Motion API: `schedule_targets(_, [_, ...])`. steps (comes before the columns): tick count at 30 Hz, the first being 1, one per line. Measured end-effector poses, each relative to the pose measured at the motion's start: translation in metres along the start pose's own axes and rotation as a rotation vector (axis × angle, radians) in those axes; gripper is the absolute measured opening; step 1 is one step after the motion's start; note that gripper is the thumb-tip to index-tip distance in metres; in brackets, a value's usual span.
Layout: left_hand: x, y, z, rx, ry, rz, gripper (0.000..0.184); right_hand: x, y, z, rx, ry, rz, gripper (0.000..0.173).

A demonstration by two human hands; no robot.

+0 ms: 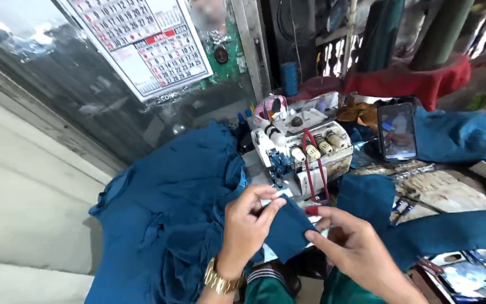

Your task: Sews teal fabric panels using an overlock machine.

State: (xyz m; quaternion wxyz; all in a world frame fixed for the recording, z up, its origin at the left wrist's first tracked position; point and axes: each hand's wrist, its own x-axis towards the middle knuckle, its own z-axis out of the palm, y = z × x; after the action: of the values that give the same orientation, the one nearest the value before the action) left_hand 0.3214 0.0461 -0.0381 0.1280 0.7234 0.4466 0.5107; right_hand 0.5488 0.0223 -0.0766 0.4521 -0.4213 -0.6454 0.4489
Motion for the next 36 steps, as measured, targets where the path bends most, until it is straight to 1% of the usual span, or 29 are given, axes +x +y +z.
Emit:
schedule_targets(1, [0.012, -0.012, 0.004, 0.113, -0.017, 0.025, 0.024, 0.013, 0.007, 0.007, -0.02, 0.009, 0.06, 0.031])
schedule_targets(2, [0.019, -0.026, 0.009, 0.206, -0.047, 0.036, 0.022, 0.026, 0.023, 0.014, -0.029, 0.013, 0.093, 0.027])
schedule_targets(4, [0.026, -0.045, 0.018, 0.277, -0.082, -0.013, 0.013, 0.042, 0.06, 0.022, -0.014, 0.017, 0.067, 0.024])
schedule_targets(6, [0.029, -0.049, 0.019, 0.328, -0.101, -0.033, 0.01, 0.045, 0.07, 0.024, 0.017, 0.016, 0.057, 0.022])
schedule_targets(8, [0.031, -0.046, 0.017, 0.321, -0.116, -0.054, 0.01, 0.042, 0.065, 0.025, 0.088, 0.002, 0.115, 0.02])
schedule_targets(11, [0.036, -0.033, 0.013, 0.254, -0.14, -0.138, 0.014, 0.036, 0.052, 0.023, 0.18, -0.05, 0.187, 0.018])
schedule_targets(13, [0.036, -0.028, 0.012, 0.227, -0.148, -0.18, 0.016, 0.035, 0.051, 0.021, 0.171, -0.076, 0.187, 0.019])
schedule_targets(17, [0.031, -0.024, 0.012, 0.196, -0.164, -0.209, 0.016, 0.033, 0.05, 0.018, 0.185, -0.096, 0.169, 0.02])
schedule_targets(22, [0.03, -0.014, 0.008, 0.223, -0.19, -0.219, 0.018, 0.036, 0.057, 0.014, 0.161, -0.118, 0.142, 0.019])
schedule_targets(24, [0.032, -0.015, 0.008, 0.242, -0.194, -0.201, 0.017, 0.037, 0.053, 0.013, 0.156, -0.11, 0.14, 0.019])
schedule_targets(27, [0.035, -0.028, 0.012, 0.347, -0.21, -0.174, 0.014, 0.036, 0.038, 0.016, 0.123, -0.11, 0.218, 0.018])
schedule_targets(28, [0.036, -0.031, 0.013, 0.395, -0.211, -0.163, 0.014, 0.037, 0.042, 0.018, 0.142, -0.122, 0.217, 0.018])
schedule_targets(31, [0.037, -0.028, 0.017, 0.596, -0.193, -0.055, 0.019, 0.035, 0.054, 0.02, 0.224, -0.132, 0.185, 0.017])
schedule_targets(34, [0.02, -0.023, 0.028, 0.625, -0.159, -0.003, 0.014, 0.029, 0.053, 0.022, 0.293, -0.123, 0.164, 0.017])
schedule_targets(36, [0.004, -0.027, 0.035, 0.604, -0.141, 0.014, 0.019, 0.027, 0.051, 0.022, 0.339, -0.122, 0.15, 0.017])
